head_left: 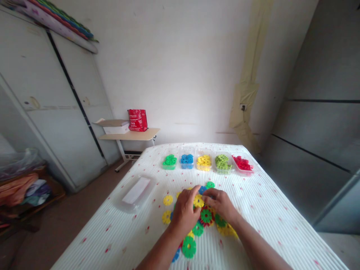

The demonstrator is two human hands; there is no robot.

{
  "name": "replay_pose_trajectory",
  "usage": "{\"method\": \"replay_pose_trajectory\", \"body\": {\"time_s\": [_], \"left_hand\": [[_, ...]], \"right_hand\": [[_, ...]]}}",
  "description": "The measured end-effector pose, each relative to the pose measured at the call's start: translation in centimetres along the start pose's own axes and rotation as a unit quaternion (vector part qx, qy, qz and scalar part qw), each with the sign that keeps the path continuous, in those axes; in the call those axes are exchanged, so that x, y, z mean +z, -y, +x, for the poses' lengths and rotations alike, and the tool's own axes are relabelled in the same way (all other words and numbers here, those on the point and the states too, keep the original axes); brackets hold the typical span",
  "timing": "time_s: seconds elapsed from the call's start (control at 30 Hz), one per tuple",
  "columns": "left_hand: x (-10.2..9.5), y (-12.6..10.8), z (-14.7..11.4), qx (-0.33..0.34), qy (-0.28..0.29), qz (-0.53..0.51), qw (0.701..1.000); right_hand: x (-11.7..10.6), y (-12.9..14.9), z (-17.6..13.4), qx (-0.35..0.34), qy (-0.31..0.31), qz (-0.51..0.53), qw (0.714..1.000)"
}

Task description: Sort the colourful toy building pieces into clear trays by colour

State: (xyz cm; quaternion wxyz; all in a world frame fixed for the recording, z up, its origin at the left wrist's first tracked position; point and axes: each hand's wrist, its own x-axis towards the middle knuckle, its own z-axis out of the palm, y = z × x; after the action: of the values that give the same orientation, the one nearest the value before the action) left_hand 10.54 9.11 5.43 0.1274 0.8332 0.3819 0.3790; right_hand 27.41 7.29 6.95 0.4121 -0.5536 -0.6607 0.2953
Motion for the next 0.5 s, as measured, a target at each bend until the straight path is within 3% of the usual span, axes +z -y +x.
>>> {"method": "replay_pose_trajectory", "body": {"time_s": [0.17, 0.27, 0.37, 0.43, 0.5], "left_hand": [[0.3, -0.4, -0.3, 0.01, 0.009, -0.022, 1.0], [-0.6, -0.1, -0.2, -0.009, 0.016, -0.046, 0.999], [-2.3, 1.2, -0.1, -0.069, -0.02, -0.043, 0.996], [-3.4, 2.4, -0.3, -0.122, -0.056, -0.025, 0.991], [-4.1, 3.7, -0.6, -0.16, -0.08, -0.006, 0.984]], "right_hand": [[1.2, -0.1, -0.1, 0.089, 0.029, 0.056, 0.994], [0.6, 0.0, 0.1, 0.153, 0.051, 0.083, 0.983], [-1.0, 0.5, 1.7, 0.192, 0.077, 0.063, 0.976], [-2.4, 1.2, 3.8, 0.19, 0.053, 0.045, 0.979], [-3.7, 1.9, 6.4, 0.171, -0.035, 0.039, 0.984]]}}
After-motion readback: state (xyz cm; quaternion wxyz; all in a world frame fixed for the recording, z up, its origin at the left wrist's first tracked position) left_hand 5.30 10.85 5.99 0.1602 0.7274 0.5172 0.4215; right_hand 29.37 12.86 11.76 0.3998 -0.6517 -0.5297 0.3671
